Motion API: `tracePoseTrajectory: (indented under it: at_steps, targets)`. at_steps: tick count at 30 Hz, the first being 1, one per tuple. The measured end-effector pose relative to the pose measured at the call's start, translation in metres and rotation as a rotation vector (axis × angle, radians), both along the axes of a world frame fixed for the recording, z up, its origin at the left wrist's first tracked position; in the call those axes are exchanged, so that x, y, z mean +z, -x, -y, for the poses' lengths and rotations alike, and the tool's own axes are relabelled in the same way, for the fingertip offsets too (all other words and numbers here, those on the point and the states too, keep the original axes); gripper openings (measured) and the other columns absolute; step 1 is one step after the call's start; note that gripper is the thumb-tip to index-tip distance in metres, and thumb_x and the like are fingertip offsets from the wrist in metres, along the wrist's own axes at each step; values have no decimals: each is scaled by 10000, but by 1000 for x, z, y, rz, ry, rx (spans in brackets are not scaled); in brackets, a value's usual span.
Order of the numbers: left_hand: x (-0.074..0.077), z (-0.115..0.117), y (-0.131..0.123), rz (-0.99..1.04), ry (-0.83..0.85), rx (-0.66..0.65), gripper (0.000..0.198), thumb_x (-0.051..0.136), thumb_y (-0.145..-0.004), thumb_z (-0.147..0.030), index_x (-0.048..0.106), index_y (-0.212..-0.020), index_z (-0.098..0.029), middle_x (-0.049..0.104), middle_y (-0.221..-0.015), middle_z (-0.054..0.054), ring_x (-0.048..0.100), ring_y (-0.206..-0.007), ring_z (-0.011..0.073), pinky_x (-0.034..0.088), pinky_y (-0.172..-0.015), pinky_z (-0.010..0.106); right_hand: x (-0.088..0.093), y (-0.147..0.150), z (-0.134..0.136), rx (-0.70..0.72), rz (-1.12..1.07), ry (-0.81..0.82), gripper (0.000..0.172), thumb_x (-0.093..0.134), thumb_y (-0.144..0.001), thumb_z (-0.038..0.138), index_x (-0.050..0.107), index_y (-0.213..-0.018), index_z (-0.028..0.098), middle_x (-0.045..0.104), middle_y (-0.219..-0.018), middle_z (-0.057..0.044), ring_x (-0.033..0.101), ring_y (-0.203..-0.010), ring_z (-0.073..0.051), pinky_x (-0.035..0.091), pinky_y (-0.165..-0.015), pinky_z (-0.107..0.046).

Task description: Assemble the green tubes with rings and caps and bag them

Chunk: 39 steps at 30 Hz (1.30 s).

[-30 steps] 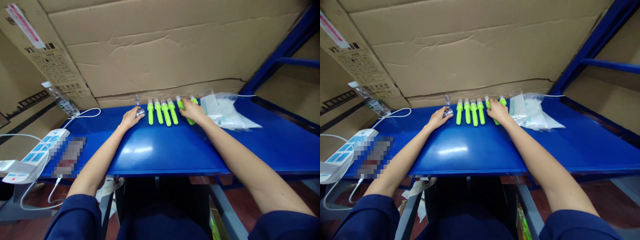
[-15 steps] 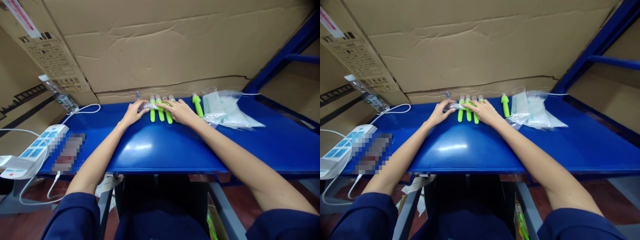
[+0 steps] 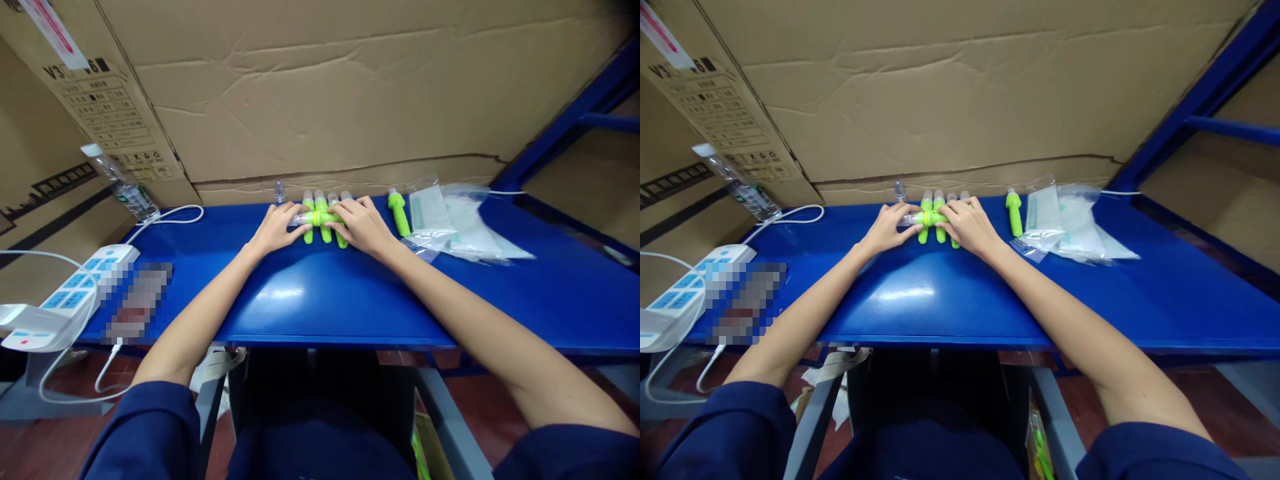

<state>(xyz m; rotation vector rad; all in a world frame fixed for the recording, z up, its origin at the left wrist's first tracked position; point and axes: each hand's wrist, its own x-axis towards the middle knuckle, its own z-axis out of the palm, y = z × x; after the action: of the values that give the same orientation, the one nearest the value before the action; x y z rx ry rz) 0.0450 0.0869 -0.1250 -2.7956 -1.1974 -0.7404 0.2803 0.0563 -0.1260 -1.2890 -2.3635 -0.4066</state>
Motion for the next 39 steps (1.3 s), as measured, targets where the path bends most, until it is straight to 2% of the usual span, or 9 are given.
tracePoseTrajectory:
  at_steps: [4,10,16,22,25,29,31,35,39]
  targets:
    - [0,4,-4,-26,-39,46,534,551,-935,-586,584,-1311,-208,675,-1294,115,608,-1195,292,349,-1037,400,1,5,6,-54,6,10,427,367,-1039,368,635,-1281,140,703,-1181,-170,621,-1075,-311,377,-913,-405]
    - [1,4,-3,-64,-100,70,550,562,-902,-654,656,-1219,-214,724,-1167,112,652,-1089,298,326,-1019,425,1,11,9,-71,-22,172,492,277,-1063,379,622,-1328,149,689,-1285,-139,650,-1115,-293,456,-900,-376]
    - [3,-6,10,39,-57,124,502,549,-930,-609,664,-1218,-213,724,-1245,93,663,-1130,287,338,-1017,407,8,-4,0,-97,-84,128,566,508,-985,449,486,-1424,93,600,-1395,-212,577,-1261,-352,418,-1035,-456]
    - [-2,-17,23,110,-22,207,487,510,-948,-608,670,-1191,-217,751,-1185,75,689,-1071,280,369,-998,398,9,-20,-5,-90,-244,113,342,421,-1000,313,525,-1300,185,657,-1259,-157,639,-1116,-299,467,-916,-394]
    - [-3,-16,24,99,-41,179,487,535,-929,-622,676,-1154,-213,758,-1163,67,696,-1055,277,362,-998,398,6,-20,-6,-128,-246,133,326,393,-1005,329,565,-1231,168,687,-1197,-162,651,-1079,-308,461,-868,-373]
    - [-1,-15,23,74,-78,142,526,630,-851,-653,685,-1134,-212,758,-1165,68,694,-1074,294,348,-995,396,0,-21,-14,-190,-271,226,412,296,-1037,403,637,-1001,175,728,-924,-144,680,-907,-307,453,-777,-362]
    - [-1,-16,23,65,-87,144,515,616,-859,-651,698,-1124,-218,762,-1159,68,696,-1070,298,352,-981,394,-4,-22,-19,-128,-355,239,445,301,-1035,469,631,-993,173,715,-858,-129,675,-836,-286,455,-755,-354]
    - [-1,-16,23,42,-96,212,530,540,-894,-669,729,-1105,-221,786,-1063,75,712,-998,299,374,-936,392,-8,-22,-22,51,-525,224,501,468,-951,610,549,-1177,170,701,-885,-98,645,-734,-239,467,-699,-337]
    - [0,-15,21,33,-96,249,564,447,-943,-663,765,-1023,-204,792,-907,86,721,-879,281,396,-871,382,-5,-22,-18,54,-520,257,409,434,-955,590,562,-1027,208,677,-770,-76,615,-684,-241,445,-674,-348]
